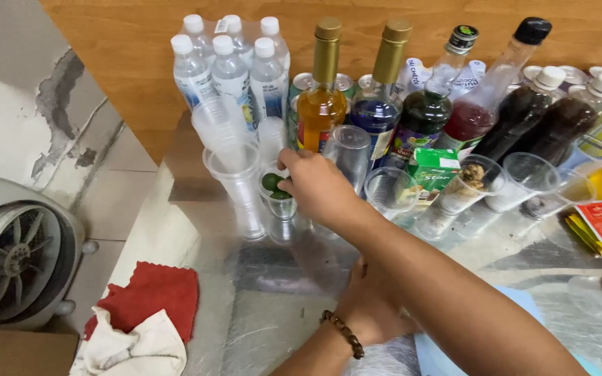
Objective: The person slices small green citrus fruits on a cutting board using a knife and places the slices into a plastic cup. They then pour a yellow liquid from a pitcher into the cup containing the fruit slices.
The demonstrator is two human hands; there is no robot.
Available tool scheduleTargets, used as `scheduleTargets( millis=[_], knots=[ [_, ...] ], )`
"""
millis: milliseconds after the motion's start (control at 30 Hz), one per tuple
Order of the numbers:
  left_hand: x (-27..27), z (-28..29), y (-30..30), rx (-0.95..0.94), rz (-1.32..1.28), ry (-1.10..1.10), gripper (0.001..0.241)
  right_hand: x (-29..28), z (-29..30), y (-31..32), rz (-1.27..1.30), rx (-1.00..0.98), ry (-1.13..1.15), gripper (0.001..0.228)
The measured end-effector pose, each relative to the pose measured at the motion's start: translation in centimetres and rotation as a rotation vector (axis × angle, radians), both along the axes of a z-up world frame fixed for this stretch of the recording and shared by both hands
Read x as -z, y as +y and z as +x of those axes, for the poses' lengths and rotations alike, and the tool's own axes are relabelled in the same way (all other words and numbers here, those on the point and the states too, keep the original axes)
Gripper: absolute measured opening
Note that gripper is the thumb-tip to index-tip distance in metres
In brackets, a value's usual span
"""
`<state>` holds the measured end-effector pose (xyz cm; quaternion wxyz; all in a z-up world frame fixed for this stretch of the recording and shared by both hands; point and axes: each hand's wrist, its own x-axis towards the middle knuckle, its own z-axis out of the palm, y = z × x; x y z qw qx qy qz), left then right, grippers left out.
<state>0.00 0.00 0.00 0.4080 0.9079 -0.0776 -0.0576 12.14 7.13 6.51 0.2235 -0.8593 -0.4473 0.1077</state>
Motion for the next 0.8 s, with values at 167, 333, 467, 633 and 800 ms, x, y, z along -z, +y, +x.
scheduleTargets(
  millis=[167, 333, 467, 633, 800],
  knots=[
    [2.4, 0.5, -0.3, 0.047, 0.213, -0.086, 0.045, -1.3, -1.4, -5.3, 0.404, -0.054, -0.187, 0.018],
    [4.8, 0.7, -0.5, -0.041, 0.286, -0.346, 0.044, -2.2, -2.6, -14.8, 0.665, -0.110, -0.202, 0.017],
    [2.9, 1.0, -0.4, -0.068, 0.257, -0.225, 0.047, 0.6, -2.1, -22.8, 0.568, 0.145, -0.114, 0.026],
    [0.2, 1.3, 0.0, -0.058, 0.346, 0.025, 0.051, 4.3, -2.6, -29.8, 0.450, 0.432, 0.061, 0.029],
    [1.3, 0.8, 0.8, -0.179, 0.417, -0.083, 0.042, 7.2, -5.2, -31.2, 0.386, 0.363, 0.009, 0.051]
  ],
)
